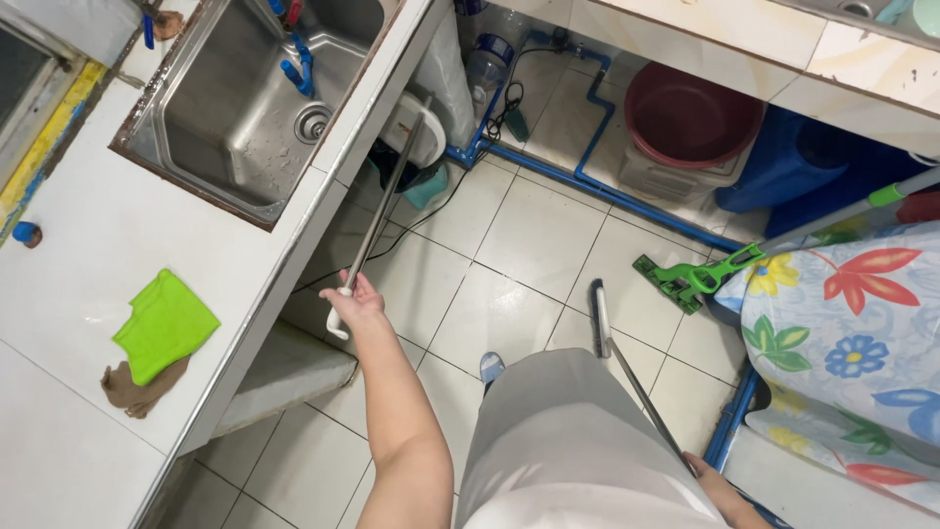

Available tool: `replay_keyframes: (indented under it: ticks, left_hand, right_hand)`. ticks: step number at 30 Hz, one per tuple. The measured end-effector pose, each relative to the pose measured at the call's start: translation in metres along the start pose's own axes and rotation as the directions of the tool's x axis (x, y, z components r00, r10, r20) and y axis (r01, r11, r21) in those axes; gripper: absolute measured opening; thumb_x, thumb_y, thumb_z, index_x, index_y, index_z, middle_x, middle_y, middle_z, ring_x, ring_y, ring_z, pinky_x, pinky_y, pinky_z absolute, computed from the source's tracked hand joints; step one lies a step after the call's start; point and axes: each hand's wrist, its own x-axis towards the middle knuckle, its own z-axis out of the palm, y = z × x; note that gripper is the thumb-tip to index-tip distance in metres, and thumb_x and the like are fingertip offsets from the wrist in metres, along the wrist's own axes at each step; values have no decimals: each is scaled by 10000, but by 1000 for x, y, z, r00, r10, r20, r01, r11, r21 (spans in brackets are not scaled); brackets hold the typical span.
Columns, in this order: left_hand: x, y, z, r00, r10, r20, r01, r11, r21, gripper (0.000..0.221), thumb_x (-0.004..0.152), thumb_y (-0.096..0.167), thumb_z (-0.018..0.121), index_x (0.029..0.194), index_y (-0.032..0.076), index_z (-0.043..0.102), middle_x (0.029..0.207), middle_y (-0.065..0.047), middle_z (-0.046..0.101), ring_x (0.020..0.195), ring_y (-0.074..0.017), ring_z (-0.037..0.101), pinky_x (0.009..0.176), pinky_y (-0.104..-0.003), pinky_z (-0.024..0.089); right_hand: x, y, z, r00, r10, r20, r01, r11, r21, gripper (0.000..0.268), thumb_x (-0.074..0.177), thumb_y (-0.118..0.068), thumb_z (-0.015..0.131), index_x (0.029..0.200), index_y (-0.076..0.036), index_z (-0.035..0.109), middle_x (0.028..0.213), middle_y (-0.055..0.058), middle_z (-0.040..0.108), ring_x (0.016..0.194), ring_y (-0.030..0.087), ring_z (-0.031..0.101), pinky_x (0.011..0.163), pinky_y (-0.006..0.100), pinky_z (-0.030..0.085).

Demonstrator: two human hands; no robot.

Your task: Sweeping the floor around water purification equipment using a broom and a dustpan

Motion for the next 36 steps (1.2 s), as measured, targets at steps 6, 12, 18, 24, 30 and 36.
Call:
replay_keyframes:
  ticks: [6, 12, 18, 24, 30, 36]
  left_hand:
    - [-42, -5, 10, 968, 107, 225, -169, 947, 275, 753, 901, 632, 473, 1354, 38, 570, 1373, 34, 664, 1395, -204, 516, 1191, -290, 433]
    - [-23, -17, 5, 978, 79, 192, -116, 974, 193, 752, 908, 622, 499, 1373, 30, 490, 1293, 23, 692, 1346, -209, 539, 1123, -290, 501]
    - [13, -29, -14, 956, 22, 293, -24, 1000, 3, 809, 985, 582, 634, 1505, 97, 247, 1357, -18, 665, 1381, -247, 491, 1194, -342, 420]
    - [11, -43, -3, 961, 9, 275, -1, 1000, -30, 818, 978, 576, 657, 1527, 126, 250, 1399, -5, 638, 1402, -251, 477, 1193, -364, 417]
    - [9, -57, 9, 967, -23, 255, 30, 999, -24, 832, 977, 602, 634, 1557, 154, 239, 1412, 1, 616, 1412, -238, 467, 1192, -352, 417]
    - [-9, -45, 18, 978, -19, 208, 18, 1000, 6, 802, 968, 593, 635, 1546, 183, 260, 1381, 18, 636, 1391, -214, 501, 1170, -342, 441]
  right_hand:
    - [8, 2, 6, 998, -62, -11, 62, 998, 7, 1009, 727, -288, 910, 1608, -198, 427, 1572, 36, 562, 1429, 184, 546, 1153, 274, 373]
    - [-2, -17, 1, 984, -174, 36, 175, 984, -18, 921, 787, -286, 823, 1606, -198, 412, 1627, 18, 468, 1509, 185, 425, 1227, 268, 247]
    - [-79, -97, -14, 954, -300, -5, 257, 827, -499, 810, 917, -390, 630, 1643, -317, 278, 1337, 295, 704, 1305, 422, 655, 1147, 486, 518]
    - [-175, -241, -18, 895, -445, -11, 297, 616, -730, 690, 966, -284, 540, 1611, -343, 304, 1120, 171, 782, 1133, 339, 761, 1009, 455, 610]
    - [-168, -370, -4, 724, -688, 50, 421, 384, -822, 684, 968, -157, 499, 1585, -402, 334, 1081, 138, 720, 1025, 348, 762, 908, 476, 622]
    - [-131, -486, 37, 618, -783, 67, 501, 326, -802, 744, 964, -65, 500, 1607, -390, 315, 1116, 146, 687, 1025, 359, 750, 898, 469, 604]
